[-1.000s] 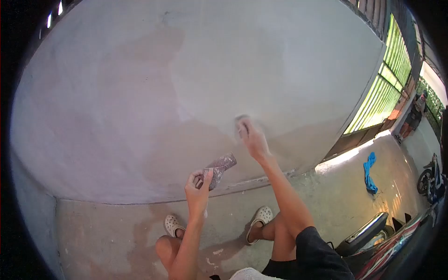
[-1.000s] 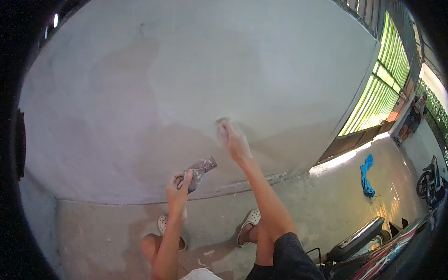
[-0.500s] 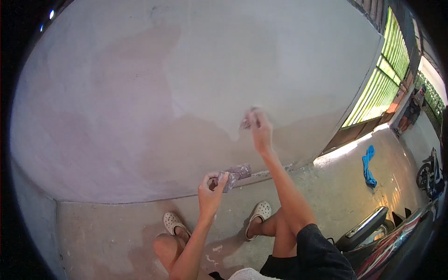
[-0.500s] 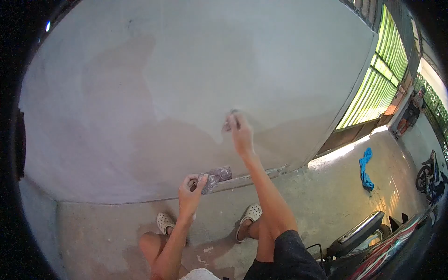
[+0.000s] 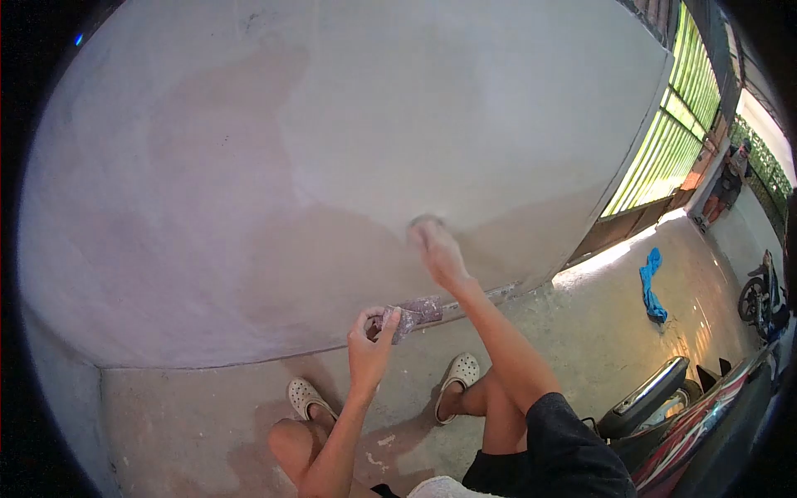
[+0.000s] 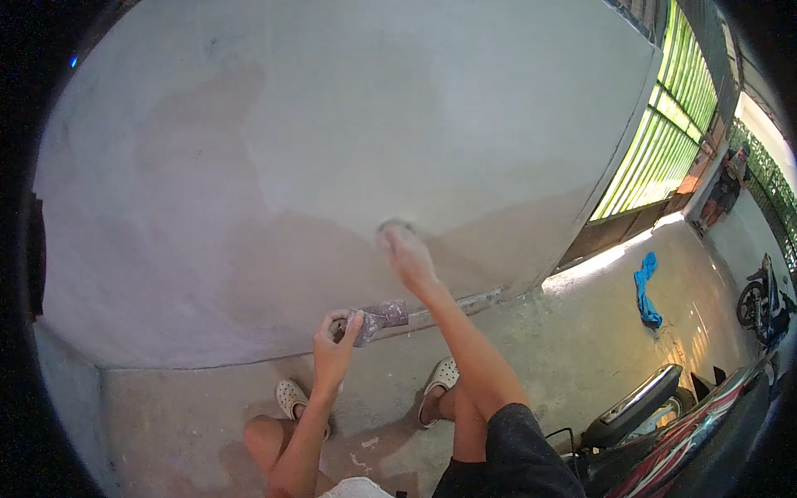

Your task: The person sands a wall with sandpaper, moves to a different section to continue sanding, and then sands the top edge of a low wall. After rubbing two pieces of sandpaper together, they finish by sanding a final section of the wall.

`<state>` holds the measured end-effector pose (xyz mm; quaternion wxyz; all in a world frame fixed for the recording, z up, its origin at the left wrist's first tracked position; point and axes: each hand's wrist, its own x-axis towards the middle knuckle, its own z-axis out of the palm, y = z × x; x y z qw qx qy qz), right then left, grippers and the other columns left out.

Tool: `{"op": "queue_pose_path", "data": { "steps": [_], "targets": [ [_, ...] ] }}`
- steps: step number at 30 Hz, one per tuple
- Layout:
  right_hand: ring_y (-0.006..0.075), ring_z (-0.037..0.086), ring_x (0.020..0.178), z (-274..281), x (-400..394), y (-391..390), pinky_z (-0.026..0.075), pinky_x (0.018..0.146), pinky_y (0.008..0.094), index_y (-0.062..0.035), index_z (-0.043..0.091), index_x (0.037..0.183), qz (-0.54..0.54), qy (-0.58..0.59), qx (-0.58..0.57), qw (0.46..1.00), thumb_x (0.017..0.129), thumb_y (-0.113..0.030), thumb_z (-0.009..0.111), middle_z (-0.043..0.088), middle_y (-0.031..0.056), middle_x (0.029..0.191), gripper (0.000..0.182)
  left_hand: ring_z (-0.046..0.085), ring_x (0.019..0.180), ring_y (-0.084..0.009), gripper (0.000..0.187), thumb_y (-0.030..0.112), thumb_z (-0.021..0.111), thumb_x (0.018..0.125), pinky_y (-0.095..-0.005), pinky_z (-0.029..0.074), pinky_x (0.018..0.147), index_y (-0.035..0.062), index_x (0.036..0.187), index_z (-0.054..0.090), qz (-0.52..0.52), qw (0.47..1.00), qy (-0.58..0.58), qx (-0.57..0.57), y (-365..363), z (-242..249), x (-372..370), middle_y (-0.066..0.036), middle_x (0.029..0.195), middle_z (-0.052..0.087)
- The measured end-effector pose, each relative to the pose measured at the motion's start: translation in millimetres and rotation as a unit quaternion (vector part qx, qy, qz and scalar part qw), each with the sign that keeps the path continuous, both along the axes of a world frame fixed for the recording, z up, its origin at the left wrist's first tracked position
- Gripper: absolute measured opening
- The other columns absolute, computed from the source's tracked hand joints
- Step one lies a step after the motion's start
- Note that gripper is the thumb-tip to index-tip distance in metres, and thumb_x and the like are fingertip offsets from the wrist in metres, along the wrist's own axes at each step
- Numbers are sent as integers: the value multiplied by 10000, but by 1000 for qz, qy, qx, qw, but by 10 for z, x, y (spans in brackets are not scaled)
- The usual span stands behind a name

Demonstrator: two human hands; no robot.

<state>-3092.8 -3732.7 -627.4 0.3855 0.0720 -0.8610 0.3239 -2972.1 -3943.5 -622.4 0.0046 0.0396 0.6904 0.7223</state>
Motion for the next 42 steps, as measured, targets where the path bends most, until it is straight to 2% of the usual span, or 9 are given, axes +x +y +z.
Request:
{"op": "queue_pose_path", "data": {
  "steps": [5,8,11,14,19,25,31,38,42],
  "targets": [
    [312,614,954,166,36,51,485,786,431,-43,579,1033,70,9,100,992,960,-134,554,625,171,1012,119,578,770,-78,268,238,712,916,-243,474,691,-7,988,631,-12,1000,8,7,8,-41,7,-29,863,649],
    [322,606,1061,431,40,40,489,859,427,-51,591,1079,5,-69,-244,967,960,-119,539,628,164,1070,146,584,773,-80,270,238,707,921,-244,479,696,-10,996,631,-18,1000,8,11,12,33,40,-35,865,653],
    [310,617,1070,75,-43,-24,496,884,403,-42,593,1091,-43,-32,-90,995,962,-117,540,641,169,1081,158,587,776,-77,278,245,705,923,-241,478,689,-11,1000,631,-30,1000,4,4,15,-9,23,-38,866,657],
    [309,627,997,-66,7,-140,491,860,386,-27,589,1060,141,10,151,978,974,-138,536,648,176,1040,150,589,779,-74,287,256,704,926,-238,476,685,-12,997,630,-17,1000,15,-8,19,-97,-5,-38,865,657],
    [238,677,846,577,135,-366,513,802,360,16,613,1048,114,-53,-254,959,972,-163,580,674,156,881,197,587,773,-72,290,263,698,930,-238,474,678,-12,994,628,-21,1000,8,-6,-1,-5,31,-40,856,656],
    [255,640,756,-30,-19,-536,486,723,364,5,608,1007,226,-115,-29,967,972,-170,561,653,138,798,184,585,762,-71,270,242,688,936,-240,474,661,-16,991,627,-22,1000,19,-9,10,-109,23,-40,847,652],
    [160,671,783,630,13,-630,518,735,304,27,651,1011,108,-17,-229,967,964,-151,604,691,105,857,191,588,763,-75,264,231,687,934,-244,481,670,-20,995,631,-12,1000,4,3,-1,-18,45,-44,849,656],
    [102,663,814,336,-66,-837,518,728,261,17,675,979,244,-126,-133,952,982,-170,598,705,58,863,202,592,779,-88,278,243,686,935,-261,485,700,-23,996,637,7,1000,-11,15,-5,-127,-6,-54,865,669],
    [133,665,741,773,-162,-806,519,700,291,13,651,958,189,15,-263,946,973,-169,598,697,102,816,190,590,786,-85,277,244,682,937,-258,484,704,-22,1000,637,2,999,-18,26,-32,-57,25,-51,868,669]
  ]
}}
